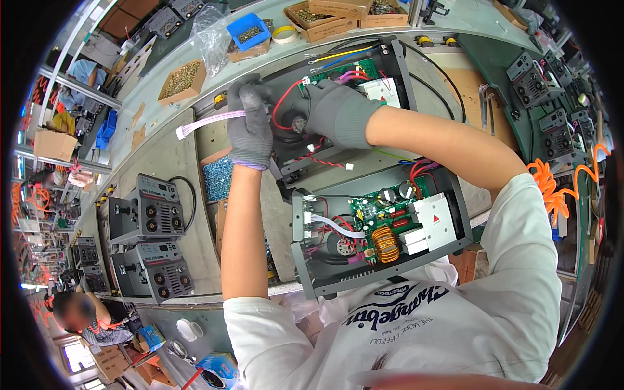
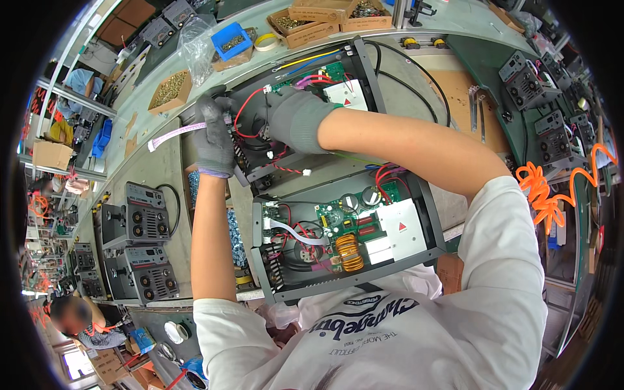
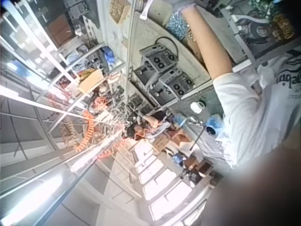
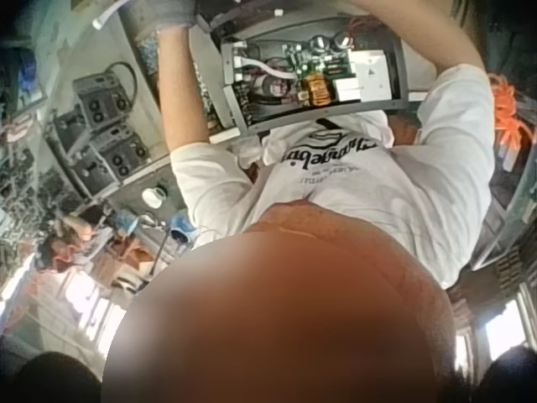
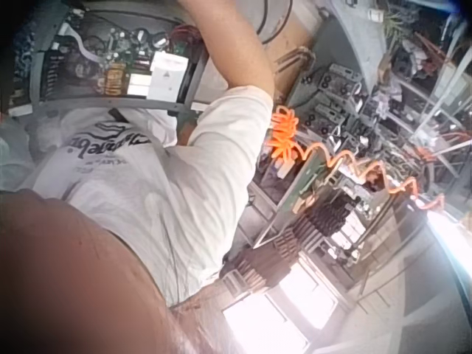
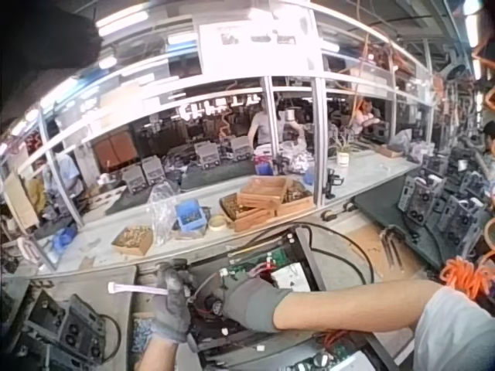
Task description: The recorder is assembling an industrial inverter by wiring components and securing internal parts with a pneumatic screwdriver.
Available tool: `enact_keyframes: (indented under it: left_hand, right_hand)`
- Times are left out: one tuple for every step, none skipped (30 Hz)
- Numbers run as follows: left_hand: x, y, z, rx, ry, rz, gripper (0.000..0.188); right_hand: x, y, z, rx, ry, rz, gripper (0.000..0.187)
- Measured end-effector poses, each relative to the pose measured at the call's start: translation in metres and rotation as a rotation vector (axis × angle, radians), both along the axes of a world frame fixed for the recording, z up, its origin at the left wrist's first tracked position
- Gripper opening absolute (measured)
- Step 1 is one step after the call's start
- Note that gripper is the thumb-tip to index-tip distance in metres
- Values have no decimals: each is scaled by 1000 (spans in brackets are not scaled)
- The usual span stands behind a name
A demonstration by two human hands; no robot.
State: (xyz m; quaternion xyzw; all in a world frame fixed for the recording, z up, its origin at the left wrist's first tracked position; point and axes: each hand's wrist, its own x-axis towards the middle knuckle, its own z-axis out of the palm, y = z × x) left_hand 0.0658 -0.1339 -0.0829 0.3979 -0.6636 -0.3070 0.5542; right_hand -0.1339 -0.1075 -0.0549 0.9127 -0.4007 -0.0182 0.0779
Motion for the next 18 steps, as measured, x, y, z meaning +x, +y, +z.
enact_keyframes:
  left_hand:
    - [1,0,0,-8,1,-2,69]
    - [2,-1,-1,-12,1,5,69]
    - [3,-2,-1,9,9,11,69]
    - [2,-4,-1,33,19,11,70]
    - [2,-6,-1,30,20,12,70]
    - [3,-8,0,50,26,3,69]
    - [0,-10,3,67,33,-12,68]
    - [-1,-9,6,62,34,-17,68]
    - [-2,-6,8,88,6,2,65]
    - [-1,-3,12,114,-23,27,62]
    - [1,-5,10,110,-26,27,62]
    - [4,-7,4,58,-84,47,58]
    - [2,-8,6,8,-141,61,54]
    - [4,-4,10,-20,-299,80,43]
    - [3,-6,9,-20,-301,75,43]
    - [3,-6,11,-65,-357,87,37]
    - [2,-6,13,-110,-413,100,32]
    - [2,-4,13,-107,-416,99,32]
  right_hand:
    - [-1,1,2,38,-7,52,35]
    - [-3,1,5,74,-13,103,35]
    - [-5,0,10,70,-12,110,35]
    - [-12,-2,17,197,-163,106,34]
    - [-19,-3,20,325,-315,101,32]
    - [-24,-2,17,314,-600,177,27]
    - [-28,-2,17,307,-599,174,27]
    - [-31,-3,18,433,-732,241,26]
    - [-34,-3,18,560,-865,309,26]
    - [-31,-1,19,505,-835,306,26]
    - [-31,0,22,501,-838,309,26]
    - [-31,2,26,570,-814,278,27]
    - [-33,4,30,638,-790,240,29]
    - [-35,4,30,583,-830,245,29]
    - [-37,0,28,582,-834,240,29]
    - [-38,-5,25,608,-781,205,29]
    - [-38,-8,24,634,-728,170,28]
    - [-38,-9,22,636,-730,170,28]
